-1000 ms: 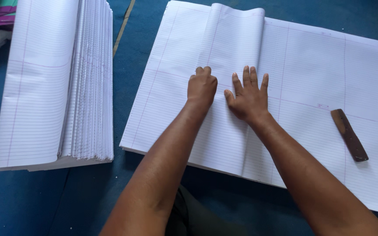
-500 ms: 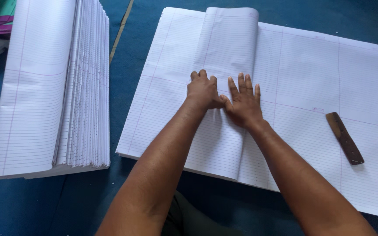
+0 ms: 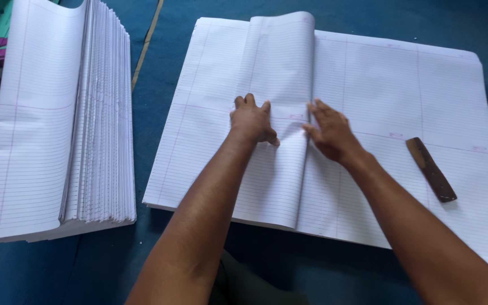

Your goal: The person folds large sheets of lined paper in half and presses the crease with a wooden block. They repeat this process for multiple sheets, stacking the folded papers to the side.

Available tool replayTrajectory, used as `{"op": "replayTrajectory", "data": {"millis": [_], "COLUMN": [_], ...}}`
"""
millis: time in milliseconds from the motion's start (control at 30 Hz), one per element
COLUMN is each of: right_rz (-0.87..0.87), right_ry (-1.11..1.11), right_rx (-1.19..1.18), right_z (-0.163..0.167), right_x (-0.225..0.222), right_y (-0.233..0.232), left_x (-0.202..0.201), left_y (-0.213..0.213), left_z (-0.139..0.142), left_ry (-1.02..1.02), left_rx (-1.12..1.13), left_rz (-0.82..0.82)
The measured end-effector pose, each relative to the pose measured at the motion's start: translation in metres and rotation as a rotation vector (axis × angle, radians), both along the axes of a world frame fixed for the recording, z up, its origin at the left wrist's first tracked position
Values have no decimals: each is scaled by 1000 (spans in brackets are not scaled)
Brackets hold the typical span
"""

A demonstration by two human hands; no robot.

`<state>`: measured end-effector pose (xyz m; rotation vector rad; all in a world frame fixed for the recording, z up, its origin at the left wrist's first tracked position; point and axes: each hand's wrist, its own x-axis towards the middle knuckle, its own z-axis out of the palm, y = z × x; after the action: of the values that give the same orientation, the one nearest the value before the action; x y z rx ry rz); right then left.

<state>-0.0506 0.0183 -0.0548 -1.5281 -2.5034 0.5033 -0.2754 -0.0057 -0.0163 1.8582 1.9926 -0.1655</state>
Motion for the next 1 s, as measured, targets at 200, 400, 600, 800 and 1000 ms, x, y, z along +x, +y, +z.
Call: {"op": "replayTrajectory", "data": {"millis": [200, 400, 600, 800, 1000], "right_rz": [-193, -444, -605, -647, -610], "right_ry": [-219, -363, -516, -595, -455], "right_rx": [111, 34, -201, -386, -393], "right_z": [14, 25, 42, 37, 29], "right_x": [74, 136, 170, 194, 204], "right_y": [9, 11, 5, 7, 5], "left_x": [-4, -9, -15, -19, -21], "left_y": [8, 12, 13, 16, 13], "left_z": [-5, -8, -17, -22, -21], "left_ry": [1, 5, -24, -20, -30], "left_rx": [-9, -7, 9, 13, 2], "left_rz": [-3, -8, 7, 4, 15]}}
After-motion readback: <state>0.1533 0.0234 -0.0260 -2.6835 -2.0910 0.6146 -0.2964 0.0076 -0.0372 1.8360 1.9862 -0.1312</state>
